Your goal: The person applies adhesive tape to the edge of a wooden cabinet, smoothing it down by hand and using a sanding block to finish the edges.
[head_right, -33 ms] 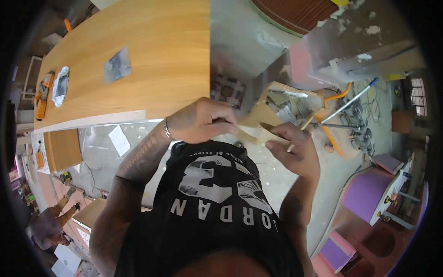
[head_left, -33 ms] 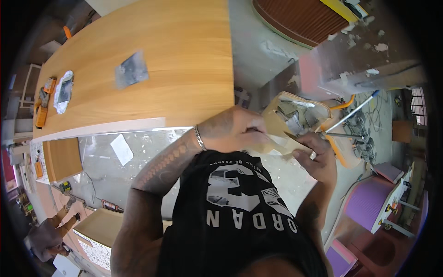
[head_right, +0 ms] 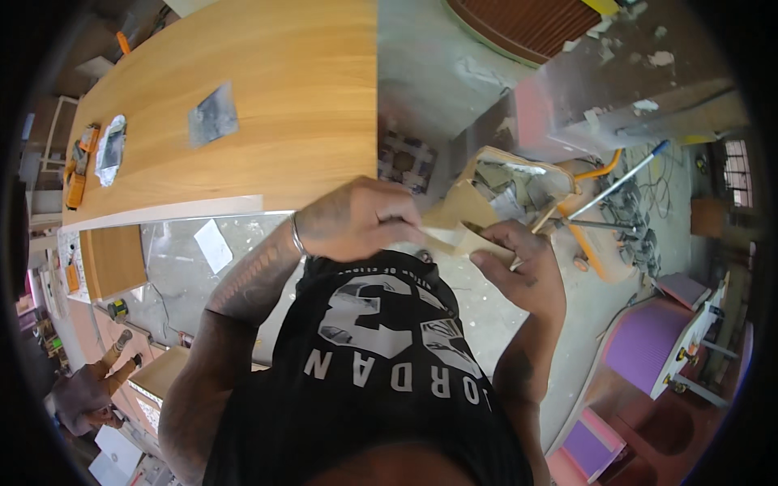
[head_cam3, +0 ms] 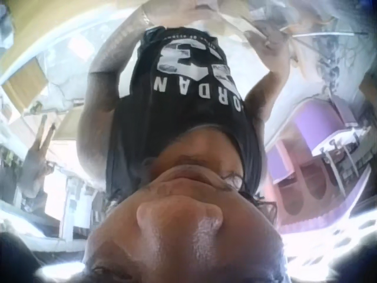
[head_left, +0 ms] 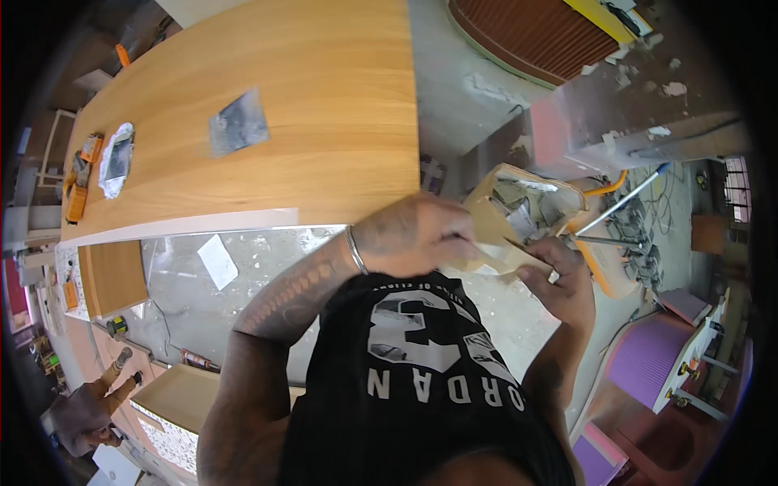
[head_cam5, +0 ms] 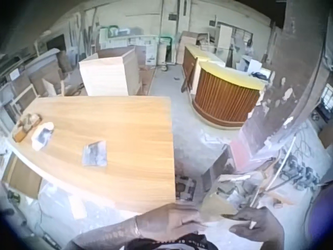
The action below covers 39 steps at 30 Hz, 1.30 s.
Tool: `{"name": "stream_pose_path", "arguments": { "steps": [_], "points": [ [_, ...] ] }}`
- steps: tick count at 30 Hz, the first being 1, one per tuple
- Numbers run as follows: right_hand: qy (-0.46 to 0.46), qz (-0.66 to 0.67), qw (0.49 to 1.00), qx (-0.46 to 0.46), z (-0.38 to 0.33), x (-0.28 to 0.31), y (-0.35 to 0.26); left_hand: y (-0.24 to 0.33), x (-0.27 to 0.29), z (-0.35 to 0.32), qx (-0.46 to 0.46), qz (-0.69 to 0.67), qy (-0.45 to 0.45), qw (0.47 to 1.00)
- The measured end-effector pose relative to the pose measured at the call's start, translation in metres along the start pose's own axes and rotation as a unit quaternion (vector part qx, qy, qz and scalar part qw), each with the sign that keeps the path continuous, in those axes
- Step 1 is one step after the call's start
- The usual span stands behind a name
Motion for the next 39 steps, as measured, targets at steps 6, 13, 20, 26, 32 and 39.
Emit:
{"name": "stream_pose_path", "arguments": {
  "steps": [6, 13, 20, 26, 32, 39],
  "points": [
    [0.041, 0.095, 0.994, -0.045, 0.030, -0.029, -0.041, 0.044, 0.056, -0.034, -0.127, 0.323, 0.034, 0.937],
    [-0.028, -0.070, 0.995, 0.063, 0.133, -0.046, -0.046, 0.030, 0.118, -0.035, -0.198, 0.541, -0.024, 0.817],
    [-0.059, -0.166, 0.984, 0.016, 0.174, -0.063, -0.033, -0.030, 0.129, -0.053, -0.118, 0.611, -0.072, 0.780],
    [-0.088, -0.134, 0.987, 0.019, 0.186, -0.084, -0.009, -0.032, 0.118, -0.051, -0.069, 0.590, -0.037, 0.804],
    [-0.064, -0.100, 0.992, 0.052, 0.183, -0.089, -0.013, -0.032, 0.120, -0.061, 0.003, 0.526, 0.012, 0.850],
    [-0.008, -0.057, 0.998, 0.029, 0.172, -0.090, -0.012, -0.042, 0.237, -0.176, 0.234, 0.393, 0.462, 0.760]
  ]
}}
Point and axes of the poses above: each hand's wrist, its own z-axis towards the middle knuckle, its own x-axis out of the back of the hand, y = z × x, the point moved 6 cm from there along z, towards the middle knuckle, and after that the axes turned 15 degrees about -z, right-handed, at the moved point
